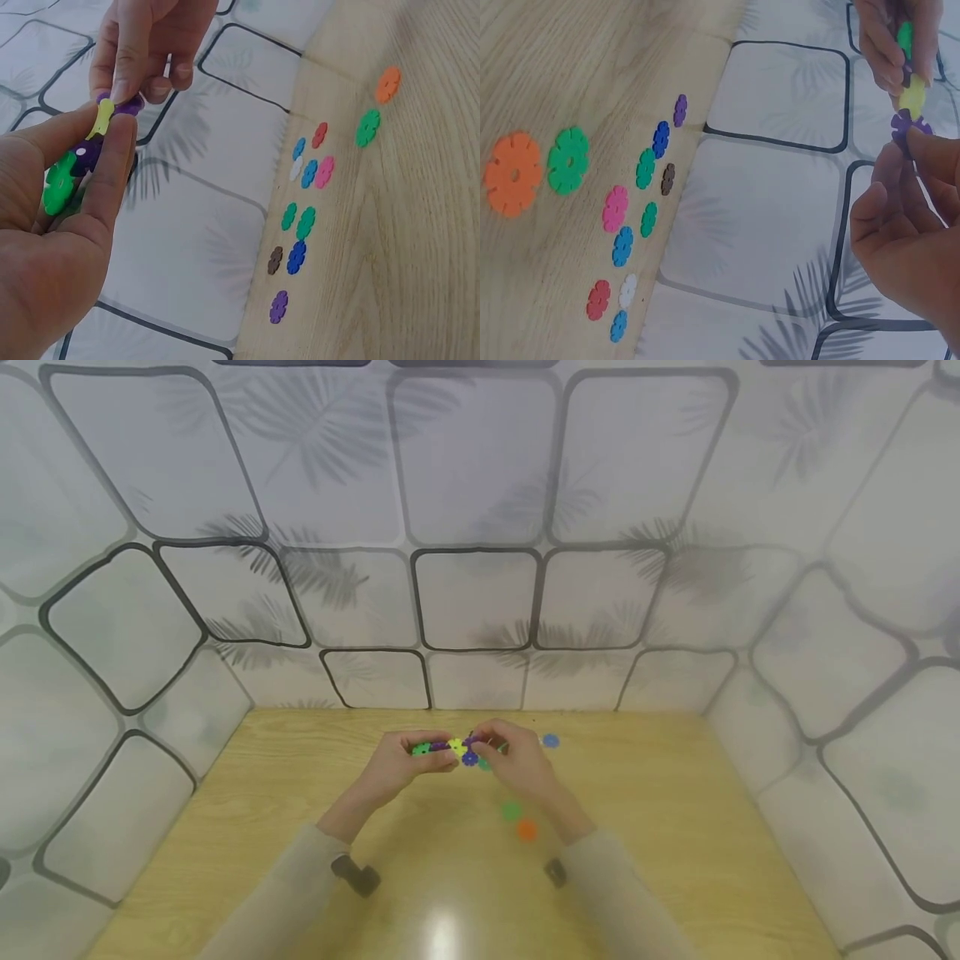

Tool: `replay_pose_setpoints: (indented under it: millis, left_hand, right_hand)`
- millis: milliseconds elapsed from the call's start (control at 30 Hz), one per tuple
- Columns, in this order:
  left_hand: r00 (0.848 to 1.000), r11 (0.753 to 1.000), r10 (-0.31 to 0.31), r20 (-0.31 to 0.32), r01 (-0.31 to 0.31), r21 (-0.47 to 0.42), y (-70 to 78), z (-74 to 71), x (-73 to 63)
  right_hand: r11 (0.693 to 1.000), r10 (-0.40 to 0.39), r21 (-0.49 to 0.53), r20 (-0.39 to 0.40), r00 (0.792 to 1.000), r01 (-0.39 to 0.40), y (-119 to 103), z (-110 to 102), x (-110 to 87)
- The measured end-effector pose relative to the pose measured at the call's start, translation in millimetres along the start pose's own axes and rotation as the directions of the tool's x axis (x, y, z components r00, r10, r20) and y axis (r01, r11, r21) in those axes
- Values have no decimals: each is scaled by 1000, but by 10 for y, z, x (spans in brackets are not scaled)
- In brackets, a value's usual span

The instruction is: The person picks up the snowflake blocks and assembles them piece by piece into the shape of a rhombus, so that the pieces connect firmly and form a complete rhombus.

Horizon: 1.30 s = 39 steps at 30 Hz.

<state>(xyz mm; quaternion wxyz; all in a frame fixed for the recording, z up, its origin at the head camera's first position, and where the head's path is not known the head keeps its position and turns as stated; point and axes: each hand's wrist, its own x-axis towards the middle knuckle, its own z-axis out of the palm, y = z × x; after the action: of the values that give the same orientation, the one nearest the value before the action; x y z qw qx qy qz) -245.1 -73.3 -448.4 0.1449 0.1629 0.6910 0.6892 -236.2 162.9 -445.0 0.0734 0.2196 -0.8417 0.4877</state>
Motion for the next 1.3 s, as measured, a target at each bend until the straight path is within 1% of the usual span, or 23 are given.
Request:
replay_pose_setpoints:
  millis: [167,333,400,500,633,767,933,1067,1300]
  left_hand:
    - [999,1000,-5,-31,4,-18,-47,40,1]
    - [1000,1000,8,-13,-8,-13,-80,39,2]
    - [1000,1000,7,2,-7,10,-87,36,2]
    - [1000,998,-14,14,13,62,-91,36,-2]
    - [999,990,-27,24,24,137,-92,50,0]
    - [999,982,-6,37,-1,188,-95,64,13]
    - [998,974,20,60,-33,224,-62,94,15]
    - [998,971,30,49,-40,237,-41,109,6]
    - [999,972,45,2,-44,229,-57,110,-8]
  right_hand:
    - [1000,5,-7,-8,1000,-5,-3,35,-2]
    - [999,40,14,38,998,-40,-31,3,-1]
    - [998,52,29,63,997,-54,-27,-16,2]
    - [997,59,42,97,994,-63,4,-30,10]
    - [995,64,62,121,991,-72,36,-32,11]
    - [992,74,89,135,988,-86,42,-32,9]
    - [993,70,87,146,987,-84,58,-23,13]
    - [993,68,82,144,987,-81,69,-15,17]
    - [993,74,87,128,989,-85,21,-52,-6]
